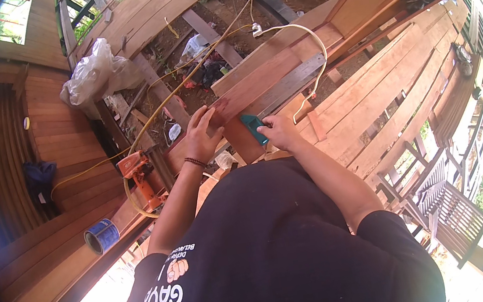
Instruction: The person selects wooden planks, measures and marks them with a ruler and pencil, applies glue, and fastens them to a wooden frame using a nail gun. The person also uses a sanding block to smooth the edges of the planks.
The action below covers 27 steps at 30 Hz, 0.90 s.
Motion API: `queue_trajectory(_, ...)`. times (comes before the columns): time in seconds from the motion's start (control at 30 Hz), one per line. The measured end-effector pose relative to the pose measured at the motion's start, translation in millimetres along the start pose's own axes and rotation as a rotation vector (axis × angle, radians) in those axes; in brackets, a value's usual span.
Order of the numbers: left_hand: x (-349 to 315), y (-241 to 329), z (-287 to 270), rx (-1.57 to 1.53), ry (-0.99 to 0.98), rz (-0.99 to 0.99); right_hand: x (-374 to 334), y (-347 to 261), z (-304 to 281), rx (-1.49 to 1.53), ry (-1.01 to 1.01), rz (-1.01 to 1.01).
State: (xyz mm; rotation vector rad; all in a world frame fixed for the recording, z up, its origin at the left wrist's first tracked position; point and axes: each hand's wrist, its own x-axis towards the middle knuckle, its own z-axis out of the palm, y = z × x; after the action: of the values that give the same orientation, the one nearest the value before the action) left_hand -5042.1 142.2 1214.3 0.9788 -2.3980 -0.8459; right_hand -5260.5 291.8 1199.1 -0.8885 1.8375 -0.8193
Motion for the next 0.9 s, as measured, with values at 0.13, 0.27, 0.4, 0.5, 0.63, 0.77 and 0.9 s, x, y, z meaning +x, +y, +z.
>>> queue_trajectory(0.13,0,-2,1,-0.006,0.015,0.018,2,1,-1,-0.014,-0.014,0.010)
queue_trajectory(0.27,1,-1,0,0.006,-0.020,0.009,3,9,1,0.006,0.014,-0.007)
queue_trajectory(0.4,0,-2,-2,0.005,-0.024,0.006,0,0,0,-0.002,-0.011,0.012)
queue_trajectory(0.5,0,-1,-3,0.013,-0.022,0.016,0,0,0,-0.004,-0.003,0.010)
queue_trajectory(0.63,2,8,-8,0.002,0.001,-0.021,2,5,0,0.011,-0.003,0.000)
queue_trajectory(0.77,-1,15,-22,0.003,0.151,-0.058,3,6,3,0.049,0.010,-0.009)
queue_trajectory(0.9,-10,14,-68,0.087,0.325,-0.103,5,13,3,0.041,0.000,-0.007)
